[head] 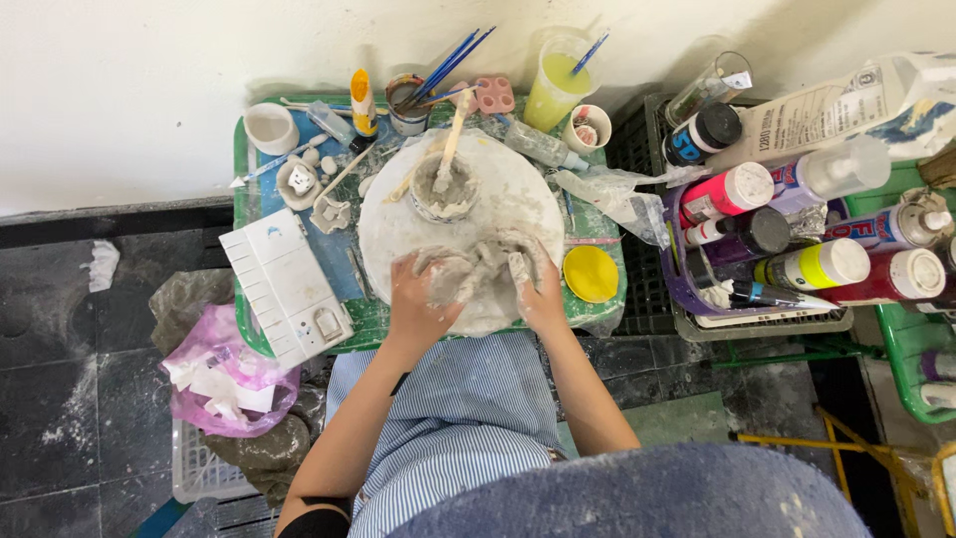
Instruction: The person molds and shapes a mass of wet clay by hand on a rotating work surface, pressing and smoothing different sections.
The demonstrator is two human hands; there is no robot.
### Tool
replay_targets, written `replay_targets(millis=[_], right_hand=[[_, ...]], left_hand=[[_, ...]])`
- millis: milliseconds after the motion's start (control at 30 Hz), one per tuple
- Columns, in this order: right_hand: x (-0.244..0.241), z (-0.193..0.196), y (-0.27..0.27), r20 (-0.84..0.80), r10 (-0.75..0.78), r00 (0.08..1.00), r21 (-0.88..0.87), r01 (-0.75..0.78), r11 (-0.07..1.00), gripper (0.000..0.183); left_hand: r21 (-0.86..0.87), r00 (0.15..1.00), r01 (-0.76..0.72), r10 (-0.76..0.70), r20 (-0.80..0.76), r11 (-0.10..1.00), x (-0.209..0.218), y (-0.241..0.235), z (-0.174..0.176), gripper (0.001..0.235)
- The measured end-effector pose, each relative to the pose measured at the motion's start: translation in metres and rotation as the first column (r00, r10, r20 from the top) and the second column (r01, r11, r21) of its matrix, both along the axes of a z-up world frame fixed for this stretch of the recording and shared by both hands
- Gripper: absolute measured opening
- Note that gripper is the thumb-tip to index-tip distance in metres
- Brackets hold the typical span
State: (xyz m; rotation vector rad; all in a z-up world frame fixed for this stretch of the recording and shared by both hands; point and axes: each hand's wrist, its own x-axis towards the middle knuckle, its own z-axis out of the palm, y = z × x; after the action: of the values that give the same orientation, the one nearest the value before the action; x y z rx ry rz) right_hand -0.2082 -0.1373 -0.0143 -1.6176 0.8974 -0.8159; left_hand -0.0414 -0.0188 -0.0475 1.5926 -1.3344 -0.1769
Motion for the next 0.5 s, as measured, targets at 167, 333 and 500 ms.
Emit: replay_targets(millis=[167, 333, 500], right_hand=[[-0.015, -0.005, 0.000, 0.017, 0.105, 0.994, -0.165, -0.101, 0.981, 0.023], [-0.024, 0.006, 0.000, -0.031, 0.217, 0.976, -0.276, -0.217, 0.937, 0.026], [-0.025, 0.000, -0.001, -0.062, 0.192, 0.979, -0.236, -0.201, 0.951, 0.026]], left_hand=[[0.029, 0.999, 0.038, -0.037, -0.037, 0.999, -0.019, -0.013, 0.001, 0.059], [-0.008, 0.952, 0.060, -0.060, -0.300, 0.998, -0.025, -0.017, -0.002, 0.067], [0.083, 0.951, 0.065, -0.036, -0.307, 0.994, -0.021, -0.014, 0.006, 0.061]])
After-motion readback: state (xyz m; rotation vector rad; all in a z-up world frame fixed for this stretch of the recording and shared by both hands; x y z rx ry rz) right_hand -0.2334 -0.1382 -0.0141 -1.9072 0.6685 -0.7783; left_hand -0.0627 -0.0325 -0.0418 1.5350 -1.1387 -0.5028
